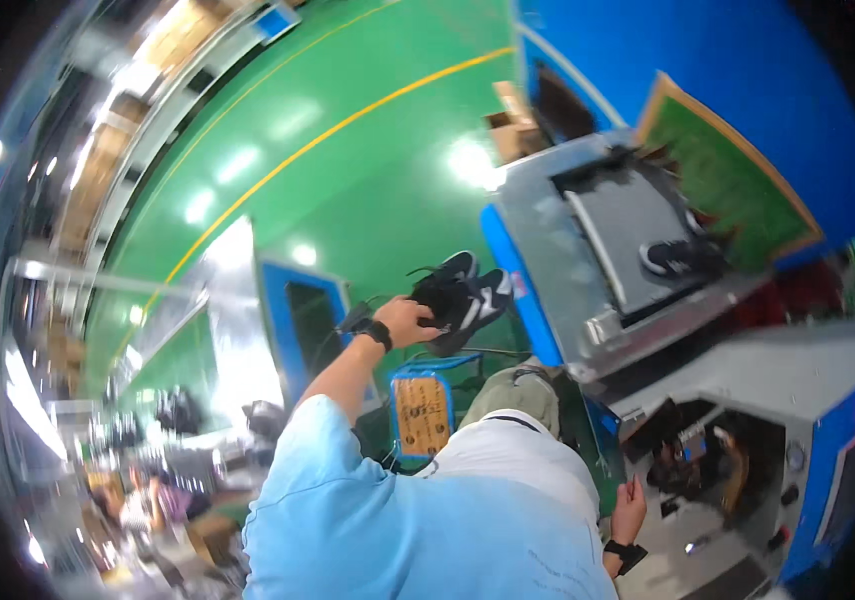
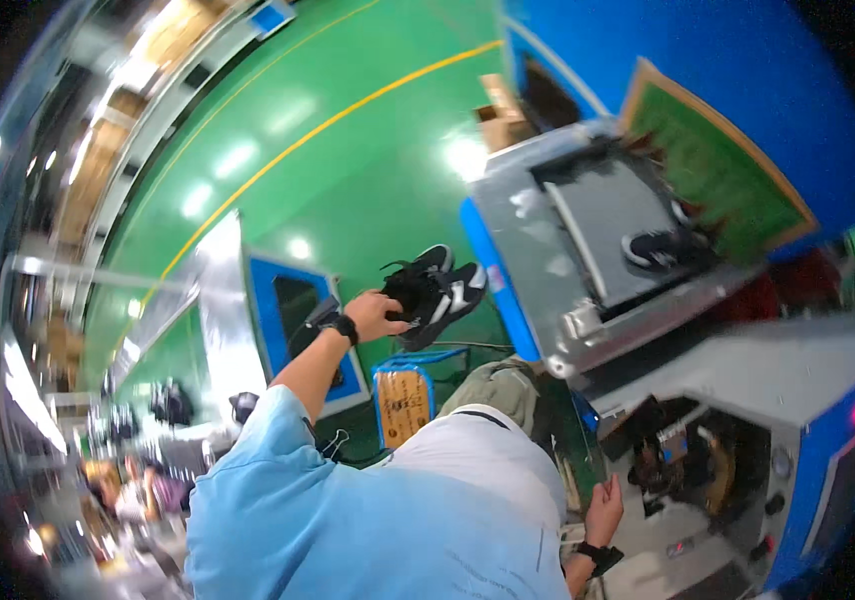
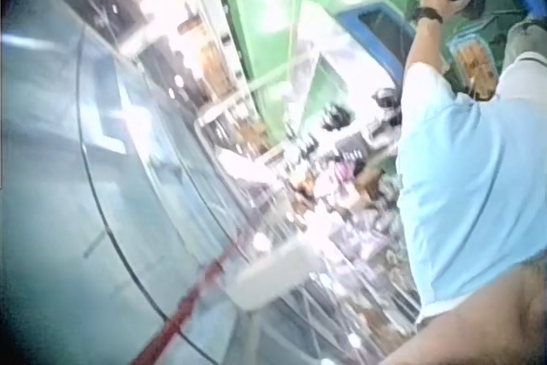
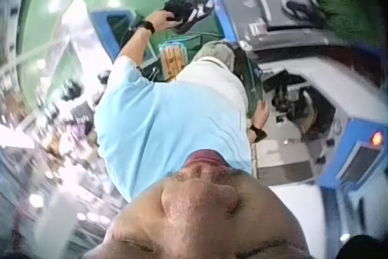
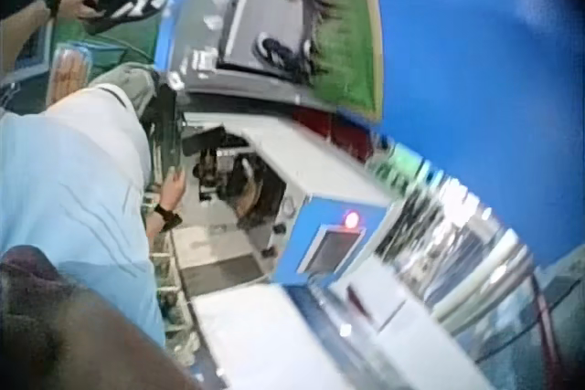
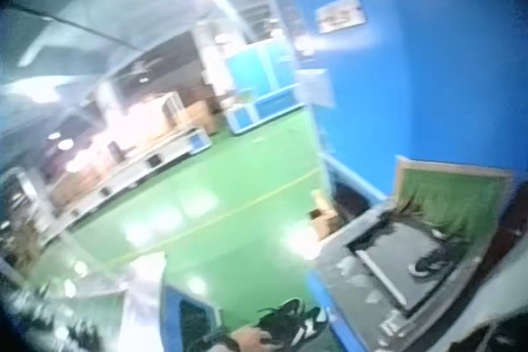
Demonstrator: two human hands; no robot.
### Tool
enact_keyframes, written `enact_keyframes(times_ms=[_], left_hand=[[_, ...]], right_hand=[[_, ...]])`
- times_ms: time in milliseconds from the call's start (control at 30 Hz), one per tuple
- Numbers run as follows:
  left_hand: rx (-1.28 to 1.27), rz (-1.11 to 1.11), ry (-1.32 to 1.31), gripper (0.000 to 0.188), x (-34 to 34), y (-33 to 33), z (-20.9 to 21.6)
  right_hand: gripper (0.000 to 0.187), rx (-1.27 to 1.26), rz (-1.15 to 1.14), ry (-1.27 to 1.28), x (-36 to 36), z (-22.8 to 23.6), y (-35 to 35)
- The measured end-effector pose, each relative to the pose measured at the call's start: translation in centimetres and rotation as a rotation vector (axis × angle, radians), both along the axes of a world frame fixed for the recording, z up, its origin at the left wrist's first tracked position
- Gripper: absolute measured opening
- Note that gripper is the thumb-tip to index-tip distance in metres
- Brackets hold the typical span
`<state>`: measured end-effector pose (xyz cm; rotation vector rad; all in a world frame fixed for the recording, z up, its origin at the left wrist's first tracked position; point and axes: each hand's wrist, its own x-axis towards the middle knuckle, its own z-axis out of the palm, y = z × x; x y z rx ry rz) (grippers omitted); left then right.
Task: Operating a heel lasting machine and handling shoes on a conveyor belt within a factory environment.
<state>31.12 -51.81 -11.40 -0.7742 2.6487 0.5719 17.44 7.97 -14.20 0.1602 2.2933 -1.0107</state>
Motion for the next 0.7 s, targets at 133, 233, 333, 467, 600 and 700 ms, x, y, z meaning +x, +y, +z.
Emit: enact_keyframes(times_ms=[133,233,333,467,600,700], left_hand=[[-0.065,0.319,-0.165,0.044,17.9,-3.0,5.5],[-0.429,0.714,-0.053,0.034,34.1,-3.5,10.0],[-1.184,1.290,-0.210,0.019,41.6,-2.9,12.9],[-1.151,1.211,-0.392,0.022,41.8,-2.8,8.6],[-0.538,0.738,0.018,0.020,20.0,0.4,-3.1],[-0.166,0.233,0.211,0.031,4.2,2.0,-8.3]], right_hand=[[0.047,0.059,0.282,0.064,-1.6,-0.3,-1.4],[0.048,0.041,0.430,0.087,-1.7,-0.3,-2.7],[0.043,0.045,0.479,0.104,-1.6,1.9,-4.8],[0.035,-0.072,0.510,0.305,-4.1,2.8,-4.9],[0.024,0.127,0.277,1.254,-10.1,16.0,-8.3],[0.040,0.271,-0.024,1.618,-17.2,21.2,-9.4]])
